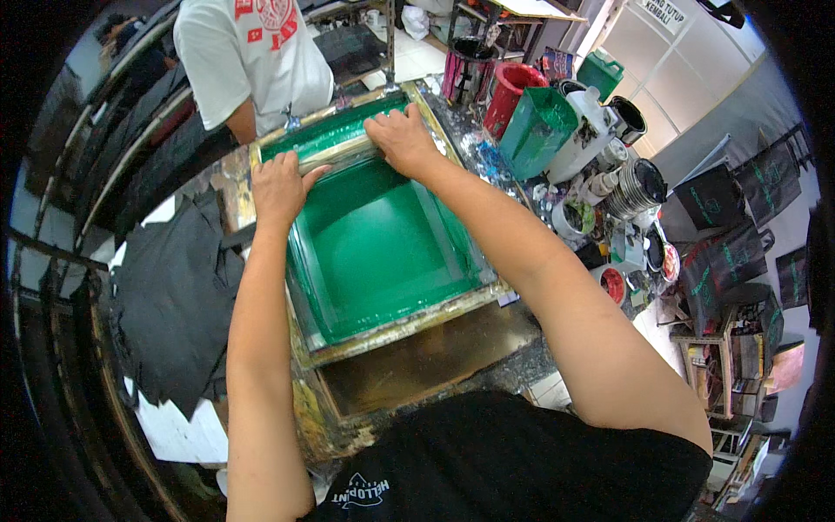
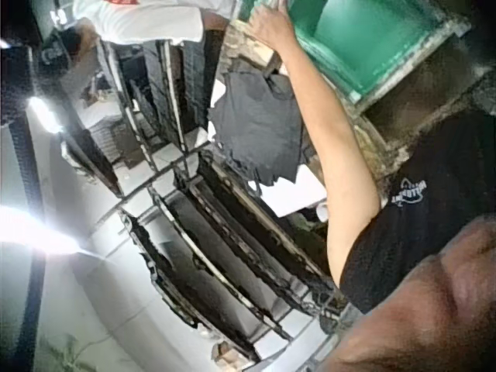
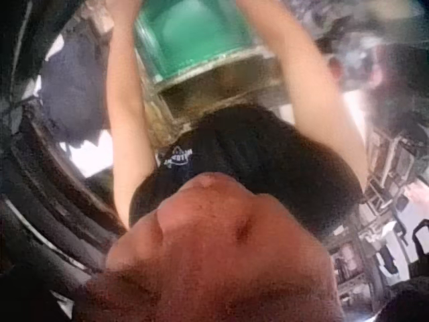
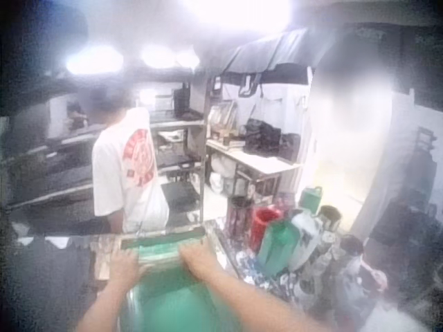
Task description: The person performs screen printing on black tote bags by placing a bag on the printing plate, lowering the screen frame over it, and applying green ink across the stencil with a squeegee before lifting the frame and moving the bag.
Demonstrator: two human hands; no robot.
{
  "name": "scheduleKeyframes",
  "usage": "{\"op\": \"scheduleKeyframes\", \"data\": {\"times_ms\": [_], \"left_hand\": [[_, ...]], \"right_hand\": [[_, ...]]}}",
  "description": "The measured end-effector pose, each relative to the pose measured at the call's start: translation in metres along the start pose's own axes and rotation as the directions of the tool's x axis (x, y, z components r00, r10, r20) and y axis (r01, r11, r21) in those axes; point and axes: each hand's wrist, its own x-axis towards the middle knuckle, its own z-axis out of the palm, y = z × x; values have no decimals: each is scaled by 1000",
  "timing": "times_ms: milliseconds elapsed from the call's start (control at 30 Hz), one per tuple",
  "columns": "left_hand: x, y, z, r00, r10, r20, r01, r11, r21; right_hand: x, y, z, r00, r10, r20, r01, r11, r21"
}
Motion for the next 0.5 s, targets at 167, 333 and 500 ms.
{"op": "scheduleKeyframes", "data": {"times_ms": [167,333,500], "left_hand": [[-34,30,-40,998,-25,54,28,998,-47],[-79,64,-83,997,-22,75,26,998,-55],[-123,93,-123,998,3,62,2,997,-74]], "right_hand": [[-51,-19,-36,1000,-15,4,14,999,39],[-112,-40,-61,999,-31,-25,31,999,10],[-166,-64,-105,996,-39,76,42,999,-29]]}}
